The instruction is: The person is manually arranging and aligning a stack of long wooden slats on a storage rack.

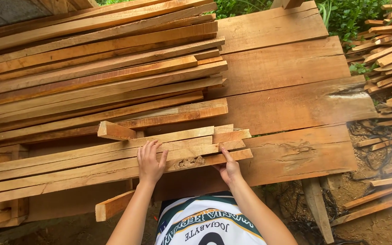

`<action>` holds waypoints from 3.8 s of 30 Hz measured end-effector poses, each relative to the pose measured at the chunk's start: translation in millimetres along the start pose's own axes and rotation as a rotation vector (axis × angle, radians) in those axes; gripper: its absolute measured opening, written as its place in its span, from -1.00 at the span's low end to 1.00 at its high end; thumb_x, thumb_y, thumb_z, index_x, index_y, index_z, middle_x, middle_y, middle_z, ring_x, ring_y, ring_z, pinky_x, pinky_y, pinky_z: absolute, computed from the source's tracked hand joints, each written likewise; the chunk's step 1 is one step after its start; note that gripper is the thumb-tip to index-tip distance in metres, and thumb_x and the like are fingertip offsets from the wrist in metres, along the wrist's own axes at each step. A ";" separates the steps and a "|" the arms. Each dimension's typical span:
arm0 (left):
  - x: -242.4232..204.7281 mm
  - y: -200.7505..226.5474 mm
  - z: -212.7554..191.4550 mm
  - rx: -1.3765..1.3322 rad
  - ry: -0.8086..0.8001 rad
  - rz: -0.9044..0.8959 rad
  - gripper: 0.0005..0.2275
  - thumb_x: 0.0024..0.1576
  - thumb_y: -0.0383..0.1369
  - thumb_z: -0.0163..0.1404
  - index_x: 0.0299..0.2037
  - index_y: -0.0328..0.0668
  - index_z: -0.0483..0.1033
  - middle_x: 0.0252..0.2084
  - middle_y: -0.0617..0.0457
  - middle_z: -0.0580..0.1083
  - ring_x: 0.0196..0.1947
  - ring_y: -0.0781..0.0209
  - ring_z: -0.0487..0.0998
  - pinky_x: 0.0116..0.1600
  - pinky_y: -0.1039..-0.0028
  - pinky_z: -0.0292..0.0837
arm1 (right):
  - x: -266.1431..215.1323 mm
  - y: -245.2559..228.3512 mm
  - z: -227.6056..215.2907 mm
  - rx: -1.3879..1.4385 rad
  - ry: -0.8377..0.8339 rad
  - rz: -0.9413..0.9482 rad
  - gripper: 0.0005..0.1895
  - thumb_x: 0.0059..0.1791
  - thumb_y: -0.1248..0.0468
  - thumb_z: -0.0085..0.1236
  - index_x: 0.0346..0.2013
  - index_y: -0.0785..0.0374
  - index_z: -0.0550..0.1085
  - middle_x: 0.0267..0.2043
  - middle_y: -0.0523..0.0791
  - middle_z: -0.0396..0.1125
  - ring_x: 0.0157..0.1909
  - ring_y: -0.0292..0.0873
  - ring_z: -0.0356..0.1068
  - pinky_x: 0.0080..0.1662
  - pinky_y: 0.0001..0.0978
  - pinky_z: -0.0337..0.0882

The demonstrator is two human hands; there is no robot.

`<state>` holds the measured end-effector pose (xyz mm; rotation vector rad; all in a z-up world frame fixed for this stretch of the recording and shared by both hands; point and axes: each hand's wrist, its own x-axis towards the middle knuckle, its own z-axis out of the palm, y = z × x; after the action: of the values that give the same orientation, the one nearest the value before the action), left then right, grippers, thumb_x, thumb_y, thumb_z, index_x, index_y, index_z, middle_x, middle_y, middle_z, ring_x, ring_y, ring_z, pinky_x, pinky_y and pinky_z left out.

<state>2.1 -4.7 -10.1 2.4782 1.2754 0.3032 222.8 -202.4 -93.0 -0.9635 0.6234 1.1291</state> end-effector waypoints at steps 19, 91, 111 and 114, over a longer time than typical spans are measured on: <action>1.4 23.3 24.5 0.113 -0.056 0.118 -0.65 0.21 0.10 -0.07 0.07 0.22 0.45 0.19 0.24 0.38 0.36 0.09 0.27 0.43 -0.01 0.08 | 13.4 -66.4 -62.7 -0.054 0.090 -0.110 -0.30 -0.07 0.11 0.32 0.32 0.21 0.31 0.28 0.03 0.32 0.26 0.12 0.33 0.27 0.24 0.20; 37.1 8.1 -1.5 -0.021 -0.222 -0.092 -0.75 0.19 0.00 0.05 -0.02 0.25 0.56 0.19 0.28 0.40 0.30 0.12 0.35 0.41 0.02 0.13 | 72.9 -67.5 -29.4 -0.675 0.035 -0.518 -0.37 0.08 0.19 0.20 0.42 0.07 0.19 -0.22 -0.05 0.50 -0.23 -0.37 0.41 -0.31 -0.66 0.35; 47.0 16.7 -2.4 0.021 -0.257 -0.158 -0.78 0.19 0.02 0.04 -0.08 0.30 0.56 0.12 0.35 0.40 0.27 0.19 0.35 0.37 0.05 0.17 | 65.3 -69.4 -24.4 -0.615 0.009 -0.640 -0.60 0.14 0.35 -0.01 0.29 0.11 0.43 0.10 0.04 0.45 0.07 -0.23 0.39 0.13 -0.36 0.41; 47.1 19.7 -4.4 0.018 -0.236 -0.147 -0.80 0.20 -0.02 0.05 -0.07 0.27 0.56 0.12 0.32 0.39 0.26 0.18 0.34 0.37 0.06 0.16 | 54.3 -72.5 -13.5 -0.651 0.049 -0.688 -0.58 0.14 0.31 0.02 0.32 0.02 0.36 -0.28 -0.14 0.46 -0.38 -0.46 0.25 -0.36 -0.70 0.18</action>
<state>42.4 24.0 3.2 2.3354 1.3527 -0.0369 309.8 -197.7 -121.2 -1.6077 -0.0840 0.6778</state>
